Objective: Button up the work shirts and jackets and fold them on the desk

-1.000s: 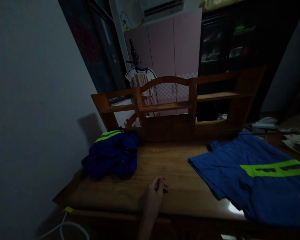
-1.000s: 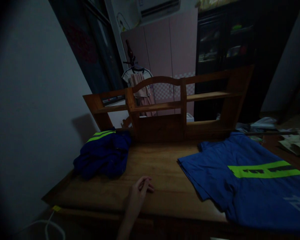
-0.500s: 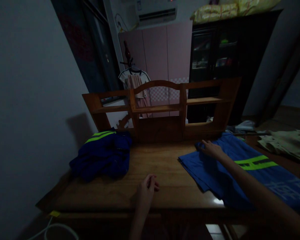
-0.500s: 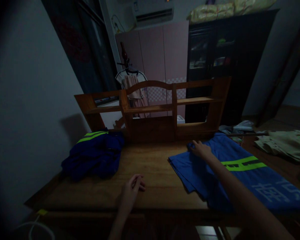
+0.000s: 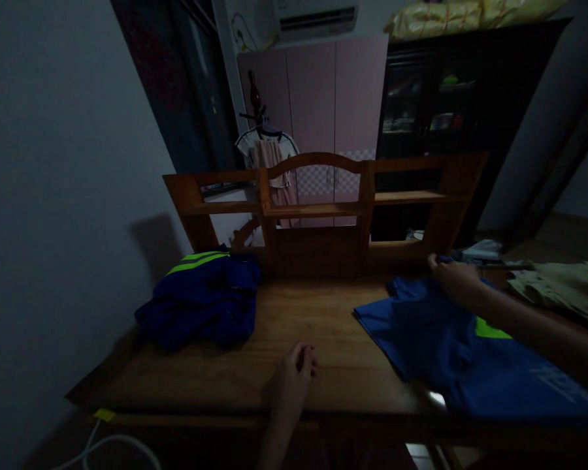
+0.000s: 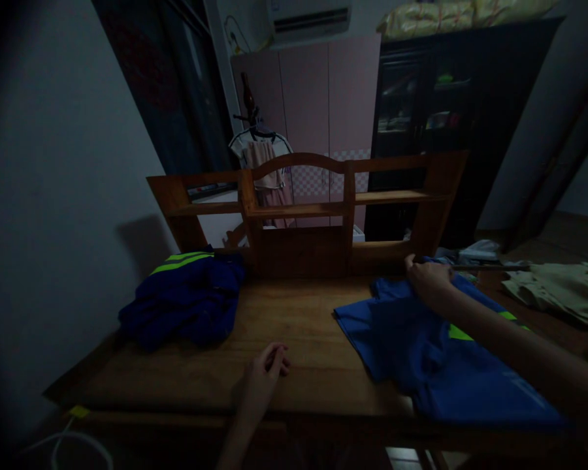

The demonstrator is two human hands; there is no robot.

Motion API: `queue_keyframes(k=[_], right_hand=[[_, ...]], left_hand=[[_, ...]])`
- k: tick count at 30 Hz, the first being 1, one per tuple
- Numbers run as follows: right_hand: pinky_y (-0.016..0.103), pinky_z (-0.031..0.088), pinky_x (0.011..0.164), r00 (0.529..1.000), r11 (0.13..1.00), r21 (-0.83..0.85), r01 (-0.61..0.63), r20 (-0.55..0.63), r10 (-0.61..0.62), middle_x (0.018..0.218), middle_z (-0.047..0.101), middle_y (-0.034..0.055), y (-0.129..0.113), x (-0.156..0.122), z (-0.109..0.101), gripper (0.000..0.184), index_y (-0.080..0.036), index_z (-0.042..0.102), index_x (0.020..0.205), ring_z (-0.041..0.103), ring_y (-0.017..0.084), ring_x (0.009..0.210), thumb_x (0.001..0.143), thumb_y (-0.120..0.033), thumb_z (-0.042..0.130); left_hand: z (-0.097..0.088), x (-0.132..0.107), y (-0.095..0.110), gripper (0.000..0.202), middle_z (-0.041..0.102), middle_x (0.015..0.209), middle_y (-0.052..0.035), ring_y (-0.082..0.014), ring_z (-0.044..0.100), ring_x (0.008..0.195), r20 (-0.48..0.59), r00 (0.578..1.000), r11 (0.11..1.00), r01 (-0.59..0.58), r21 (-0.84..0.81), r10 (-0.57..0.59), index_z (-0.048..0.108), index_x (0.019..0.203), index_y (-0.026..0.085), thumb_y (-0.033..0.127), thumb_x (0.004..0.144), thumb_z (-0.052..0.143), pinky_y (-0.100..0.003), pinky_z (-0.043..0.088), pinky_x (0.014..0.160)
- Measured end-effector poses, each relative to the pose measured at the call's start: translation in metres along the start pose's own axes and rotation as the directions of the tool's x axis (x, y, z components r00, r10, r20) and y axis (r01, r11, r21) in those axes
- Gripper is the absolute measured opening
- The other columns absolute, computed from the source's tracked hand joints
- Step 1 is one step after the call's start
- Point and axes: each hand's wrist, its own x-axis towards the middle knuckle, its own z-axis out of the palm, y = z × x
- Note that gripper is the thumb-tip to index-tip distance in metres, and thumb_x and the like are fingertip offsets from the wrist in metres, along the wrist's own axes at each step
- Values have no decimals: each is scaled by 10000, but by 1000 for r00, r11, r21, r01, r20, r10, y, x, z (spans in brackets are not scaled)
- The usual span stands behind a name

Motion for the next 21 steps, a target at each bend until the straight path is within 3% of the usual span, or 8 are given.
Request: queue_keyframes(k=[2,5,7,10,14,16,18,21], right_hand=[[532,321,693,993,986,-113,-119,-38,115,851,626,317,0,5,-24,354,38,562,1162,615,369,899,857,18,384],[529,292,664,978,951,-230,-206,-66,196,798,602,337,13,20,-67,319,96,646,795,592,396,926,888,-31,369],[465,299,671,991,959,-249,-131,-54,122,797,616,274,28,28,-100,379,59,647,775,602,330,928,922,-61,319],[339,296,663,986,946,-303,115,-83,-146,871,643,190,49,32,-151,253,-32,585,1074,610,222,874,925,-84,388],[303,263,628,828,832,-474,287,-314,-465,846,642,172,53,22,-217,340,-31,451,1195,583,216,809,861,-74,500],[303,269,649,756,828,-491,271,-423,-499,894,628,174,45,14,-249,315,-23,455,1189,567,214,871,888,-115,466],[301,274,657,688,835,-494,241,-519,-506,914,615,162,33,9,-278,312,-29,474,1189,565,204,901,927,-188,415],[304,269,645,591,858,-466,218,-637,-496,901,625,151,17,8,-313,397,-29,539,1133,589,203,901,959,-324,338]], left_hand=[[0,0,0,354,653,704,-36,-169,632,624,9,1000,1000,-2,23,2,613,902,201,472,879,386,-244,457,580],[-3,0,-2,351,660,722,-38,-169,641,638,37,999,1000,18,13,-19,610,900,202,468,880,381,-243,465,590],[-4,0,-2,353,676,765,-49,-176,654,676,60,997,999,39,10,-40,606,923,198,466,880,380,-252,480,619],[-1,2,7,350,685,954,-85,-202,660,866,79,997,995,-8,102,0,597,1028,195,449,870,414,-293,496,766],[22,22,51,510,487,1349,-106,-234,443,1259,164,955,935,-280,219,248,475,1277,202,458,836,498,-355,353,1041],[39,42,83,686,355,1451,-119,-249,316,1346,211,913,897,-392,205,350,360,1377,187,520,804,536,-374,299,1082],[55,68,117,882,254,1497,-149,-282,226,1382,169,896,876,-439,200,411,252,1433,151,593,744,582,-403,273,1090],[70,104,162,905,307,1470,-161,-324,276,1350,75,898,876,-439,198,433,311,1407,152,590,687,641,-407,307,1049]])
